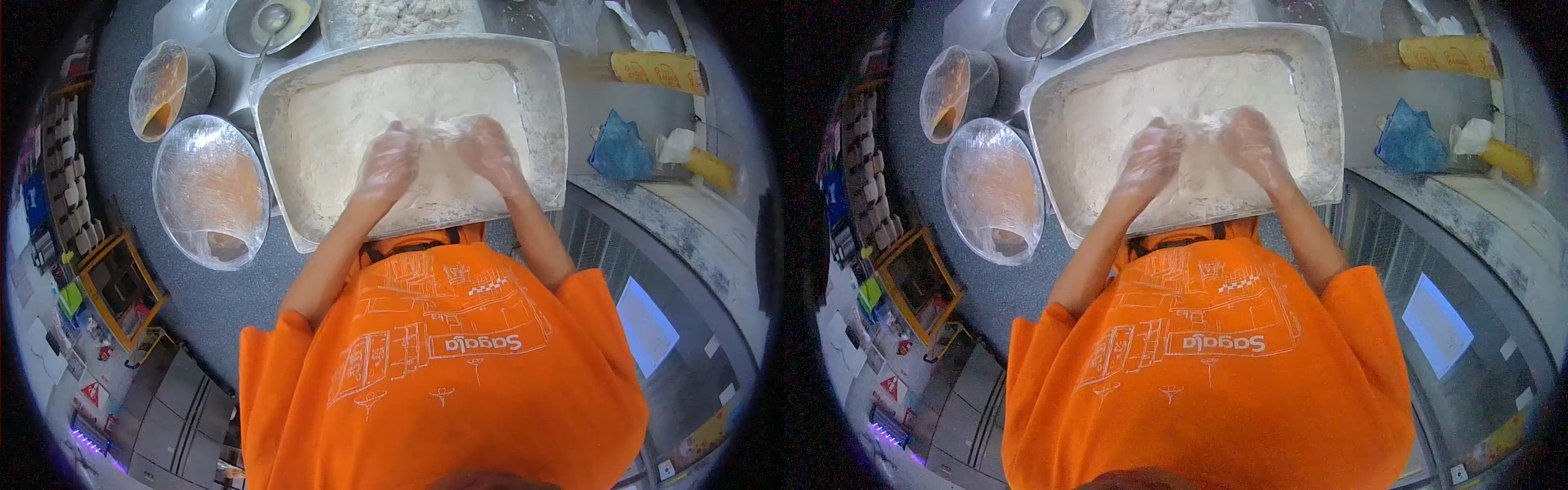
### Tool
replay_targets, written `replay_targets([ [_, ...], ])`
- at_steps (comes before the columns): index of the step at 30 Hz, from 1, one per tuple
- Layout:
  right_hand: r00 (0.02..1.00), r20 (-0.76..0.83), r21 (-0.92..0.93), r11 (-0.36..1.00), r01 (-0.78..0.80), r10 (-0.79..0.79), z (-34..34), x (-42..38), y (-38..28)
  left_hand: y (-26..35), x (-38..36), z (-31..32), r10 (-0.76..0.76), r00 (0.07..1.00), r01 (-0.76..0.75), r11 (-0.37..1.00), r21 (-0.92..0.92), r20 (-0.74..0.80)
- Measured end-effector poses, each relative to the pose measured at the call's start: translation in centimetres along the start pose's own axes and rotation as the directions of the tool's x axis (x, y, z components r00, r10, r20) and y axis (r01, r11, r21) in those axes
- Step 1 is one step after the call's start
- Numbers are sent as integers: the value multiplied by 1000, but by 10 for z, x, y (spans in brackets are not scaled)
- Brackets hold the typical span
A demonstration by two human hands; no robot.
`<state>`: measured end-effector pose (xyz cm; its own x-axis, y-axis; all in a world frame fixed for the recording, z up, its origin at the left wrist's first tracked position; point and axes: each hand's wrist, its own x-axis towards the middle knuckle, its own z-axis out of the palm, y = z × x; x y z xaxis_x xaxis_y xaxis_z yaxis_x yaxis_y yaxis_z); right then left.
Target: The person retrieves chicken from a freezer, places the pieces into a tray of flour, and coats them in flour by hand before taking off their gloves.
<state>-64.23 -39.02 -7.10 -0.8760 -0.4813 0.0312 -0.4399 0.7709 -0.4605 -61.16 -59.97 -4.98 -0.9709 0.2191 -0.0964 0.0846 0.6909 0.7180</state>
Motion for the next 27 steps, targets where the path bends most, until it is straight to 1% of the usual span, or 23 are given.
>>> replay_targets([
  [1,993,118,-114,994,-5,19,0,-1,-1,-10,2,15,91,996,-92,993,72,20],
  [2,992,114,-55,998,-42,48,-8,7,-11,-11,7,18,186,982,-190,971,145,42],
  [4,989,105,59,992,-108,102,-22,28,-27,-13,15,10,273,962,-271,958,91,-13],
  [5,995,73,48,996,-74,70,-8,25,-19,-11,16,4,313,949,-311,948,64,-35],
  [7,1000,13,23,1000,-13,13,32,13,5,-2,12,-2,160,987,-158,978,138,-2],
  [8,992,34,116,985,-128,125,17,21,-6,3,17,-8,88,996,-87,980,179,2],
  [10,938,114,293,891,-346,327,-23,38,-32,5,16,-32,134,991,-132,989,69,-21],
  [11,956,123,277,916,-292,268,-53,50,-40,8,11,-48,145,989,-145,989,11,-26],
  [13,977,149,247,951,-184,150,-104,63,-47,44,20,-108,360,923,-335,926,175,-138],
  [14,991,24,334,933,-135,135,-101,65,-29,49,25,-123,305,943,-288,948,134,-136],
  [15,995,-67,228,972,-56,73,-101,74,-13,50,37,-136,256,957,-244,965,97,-138],
  [16,988,-157,108,994,6,11,-100,83,3,52,55,-151,321,933,-301,943,141,-160],
  [17,980,-166,-206,975,79,-114,-108,93,12,53,71,-159,379,905,-342,918,202,-192],
  [18,962,-137,-499,855,137,-235,-120,103,18,54,87,-168,435,873,-375,888,265,-222],
  [19,938,-72,-742,646,176,-338,-132,113,21,55,98,-173,484,836,-390,855,342,-257],
  [20,910,21,-909,371,190,-415,-145,120,17,51,109,-175,533,796,-396,817,419,-286],
  [21,909,9,-918,356,173,-418,-153,122,5,33,117,-168,362,902,-387,920,-65,-236],
  [22,908,-3,-927,342,155,-419,-161,123,-21,6,121,-155,228,969,-243,814,-528,-94],
  [23,908,-13,-935,328,138,-418,-163,123,-37,2,120,-151,163,981,4,525,-851,105],
  [24,975,-76,-696,712,98,-208,-157,120,-38,-1,113,-140,124,992,-104,810,-578,-4],
  [25,999,-41,-328,944,-30,18,-144,115,-36,17,96,-134,130,984,-153,967,-203,-120],
  [26,996,-27,-408,911,63,-81,-113,101,-20,27,82,-130,180,958,-135,969,206,-222],
  [27,984,-12,-487,860,150,-179,-82,87,-3,5,63,-113,168,985,-163,978,129,-32],
])
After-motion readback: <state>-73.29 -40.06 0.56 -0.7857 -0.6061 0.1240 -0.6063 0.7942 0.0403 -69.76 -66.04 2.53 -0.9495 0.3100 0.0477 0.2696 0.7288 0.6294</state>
